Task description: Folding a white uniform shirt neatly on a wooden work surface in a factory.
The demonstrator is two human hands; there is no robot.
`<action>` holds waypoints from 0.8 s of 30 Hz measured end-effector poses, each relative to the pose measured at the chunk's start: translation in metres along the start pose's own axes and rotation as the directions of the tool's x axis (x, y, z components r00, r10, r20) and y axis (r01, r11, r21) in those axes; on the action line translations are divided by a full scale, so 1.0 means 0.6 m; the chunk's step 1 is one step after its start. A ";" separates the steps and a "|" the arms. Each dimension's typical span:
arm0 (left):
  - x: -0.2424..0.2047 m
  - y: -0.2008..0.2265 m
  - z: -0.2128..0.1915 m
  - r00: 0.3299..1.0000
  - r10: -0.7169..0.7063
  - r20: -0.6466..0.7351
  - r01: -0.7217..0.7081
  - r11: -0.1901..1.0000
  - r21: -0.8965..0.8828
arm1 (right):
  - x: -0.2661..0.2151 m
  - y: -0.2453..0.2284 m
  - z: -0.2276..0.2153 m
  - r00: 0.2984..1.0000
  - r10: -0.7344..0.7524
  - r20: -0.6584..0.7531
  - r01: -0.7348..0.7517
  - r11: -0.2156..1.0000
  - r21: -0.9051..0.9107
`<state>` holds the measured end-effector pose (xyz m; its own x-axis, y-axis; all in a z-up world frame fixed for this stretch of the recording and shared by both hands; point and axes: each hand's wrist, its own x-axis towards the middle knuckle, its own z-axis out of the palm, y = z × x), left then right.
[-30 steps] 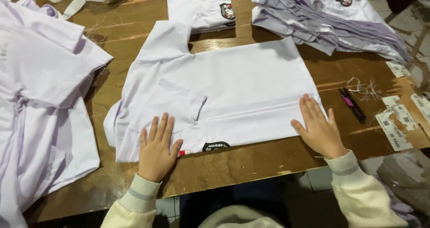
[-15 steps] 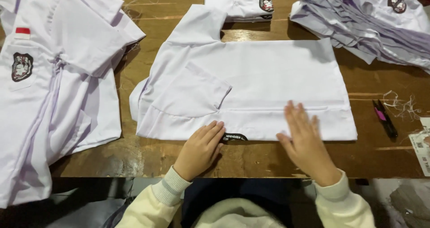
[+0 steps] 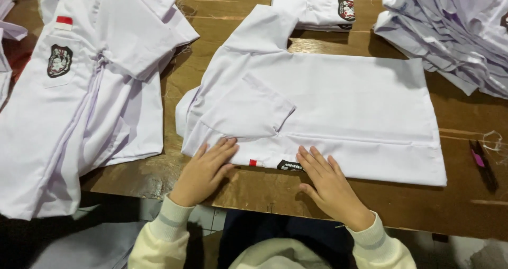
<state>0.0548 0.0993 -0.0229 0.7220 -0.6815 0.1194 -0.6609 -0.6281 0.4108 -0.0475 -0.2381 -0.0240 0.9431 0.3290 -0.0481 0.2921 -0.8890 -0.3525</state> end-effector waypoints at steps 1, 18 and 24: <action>-0.007 -0.009 -0.014 1.000 -0.007 -0.003 0.007 1.000 0.001 | 0.001 -0.001 -0.001 1.000 -0.007 0.003 0.007 1.000 0.000; -0.054 -0.059 -0.040 0.688 -0.629 -0.362 0.449 0.760 -0.470 | 0.005 -0.012 -0.002 0.996 0.070 0.049 -0.074 0.994 0.083; -0.046 -0.077 -0.024 0.668 -0.658 -0.347 0.509 0.745 -0.432 | 0.003 -0.011 -0.003 0.997 0.063 0.047 -0.066 0.994 0.084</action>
<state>0.0682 0.1526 -0.0321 0.9885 0.0879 0.1230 -0.0362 -0.6526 0.7568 -0.0473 -0.2319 -0.0201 0.9510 0.2872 -0.1140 0.2144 -0.8789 -0.4262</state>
